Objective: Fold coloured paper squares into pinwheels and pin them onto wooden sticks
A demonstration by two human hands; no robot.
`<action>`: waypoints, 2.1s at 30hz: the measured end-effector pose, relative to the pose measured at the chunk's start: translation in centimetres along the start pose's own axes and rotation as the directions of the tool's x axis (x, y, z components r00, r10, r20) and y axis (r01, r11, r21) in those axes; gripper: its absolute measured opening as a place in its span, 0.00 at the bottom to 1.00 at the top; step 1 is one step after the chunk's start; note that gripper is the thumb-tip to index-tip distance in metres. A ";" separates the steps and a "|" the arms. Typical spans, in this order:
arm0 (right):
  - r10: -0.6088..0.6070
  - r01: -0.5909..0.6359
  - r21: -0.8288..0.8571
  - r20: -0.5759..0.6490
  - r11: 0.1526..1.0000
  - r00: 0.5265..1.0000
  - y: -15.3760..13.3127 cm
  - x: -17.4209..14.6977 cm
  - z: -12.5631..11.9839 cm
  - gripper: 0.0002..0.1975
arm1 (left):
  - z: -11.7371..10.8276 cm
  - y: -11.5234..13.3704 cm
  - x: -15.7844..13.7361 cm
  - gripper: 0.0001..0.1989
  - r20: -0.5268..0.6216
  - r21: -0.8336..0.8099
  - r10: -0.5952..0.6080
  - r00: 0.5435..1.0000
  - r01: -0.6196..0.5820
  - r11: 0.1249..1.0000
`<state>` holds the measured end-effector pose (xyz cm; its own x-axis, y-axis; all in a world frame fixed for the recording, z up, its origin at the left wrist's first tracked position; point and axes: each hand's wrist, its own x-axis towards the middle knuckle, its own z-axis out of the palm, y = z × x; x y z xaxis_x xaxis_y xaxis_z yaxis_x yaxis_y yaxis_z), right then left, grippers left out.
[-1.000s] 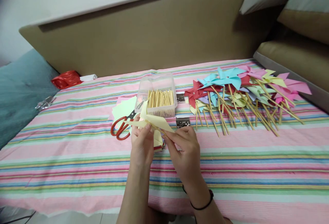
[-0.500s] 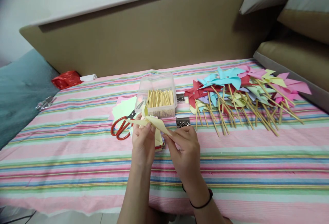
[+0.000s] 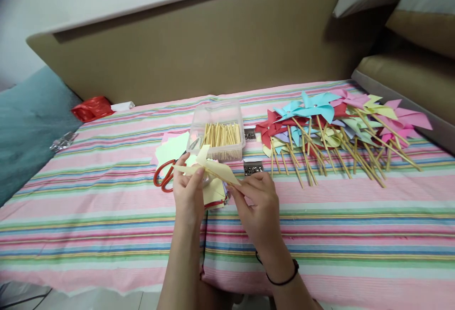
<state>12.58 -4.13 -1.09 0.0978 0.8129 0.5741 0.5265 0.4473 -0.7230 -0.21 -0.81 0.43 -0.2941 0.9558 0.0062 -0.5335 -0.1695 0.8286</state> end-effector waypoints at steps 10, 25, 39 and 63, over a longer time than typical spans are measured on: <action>0.004 -0.004 0.015 0.019 1.000 1.000 -0.1 0.1 0.0 0.07 | 0.2 0.1 0.0 0.30 -0.086 0.072 0.075 0.993 -0.069 0.995; 0.099 -0.101 0.063 0.034 0.993 0.995 0.2 -0.1 0.1 0.09 | 0.0 0.1 -0.1 0.31 -0.031 0.065 -0.003 1.000 0.005 0.998; 0.299 -0.327 0.247 0.146 0.912 0.943 0.7 -0.1 0.2 0.09 | 0.4 0.5 -0.2 0.33 -0.054 -0.021 -0.108 0.993 0.107 0.994; 0.403 -0.635 0.411 0.522 0.654 0.752 0.2 0.4 0.2 0.17 | -0.4 -0.3 0.5 0.25 -0.023 0.123 -0.068 0.997 0.070 0.990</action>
<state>12.56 -3.61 -1.10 -0.1546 0.9861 -0.0602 -0.0646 -0.0709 -0.9954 -0.51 -0.34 -0.07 -0.2755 0.9592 -0.0632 -0.4512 -0.0710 0.8896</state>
